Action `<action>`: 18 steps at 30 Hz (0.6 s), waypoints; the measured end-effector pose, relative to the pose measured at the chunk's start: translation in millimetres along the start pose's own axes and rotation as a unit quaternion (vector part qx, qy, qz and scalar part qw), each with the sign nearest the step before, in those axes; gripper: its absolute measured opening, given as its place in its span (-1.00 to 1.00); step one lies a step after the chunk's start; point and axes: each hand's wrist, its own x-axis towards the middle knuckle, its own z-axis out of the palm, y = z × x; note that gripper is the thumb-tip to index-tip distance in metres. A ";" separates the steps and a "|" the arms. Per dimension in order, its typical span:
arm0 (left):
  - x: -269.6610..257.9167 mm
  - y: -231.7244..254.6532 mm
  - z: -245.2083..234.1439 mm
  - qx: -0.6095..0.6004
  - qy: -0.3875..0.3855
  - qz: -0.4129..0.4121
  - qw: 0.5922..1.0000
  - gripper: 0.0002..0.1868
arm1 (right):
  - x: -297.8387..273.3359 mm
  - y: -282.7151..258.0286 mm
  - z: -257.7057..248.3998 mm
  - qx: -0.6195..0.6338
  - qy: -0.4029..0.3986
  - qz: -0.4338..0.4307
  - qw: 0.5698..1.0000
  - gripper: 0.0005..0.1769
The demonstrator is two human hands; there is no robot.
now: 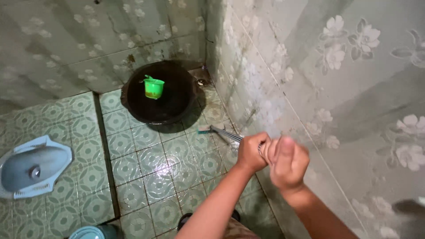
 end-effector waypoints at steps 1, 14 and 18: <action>-3.5 -18.2 6.6 -0.018 -0.020 0.004 1.000 -0.71 | -2.6 15.5 -9.2 -0.035 -0.014 -0.038 0.999 -0.50; 19.1 4.9 30.4 -0.017 0.012 -0.076 0.997 -0.71 | 73.4 -57.9 -34.6 -0.055 -0.228 0.201 0.951 -0.47; 8.3 -30.7 26.3 0.022 0.018 -0.028 0.999 -0.75 | 45.8 -12.8 -29.9 0.026 -0.168 0.191 0.967 -0.37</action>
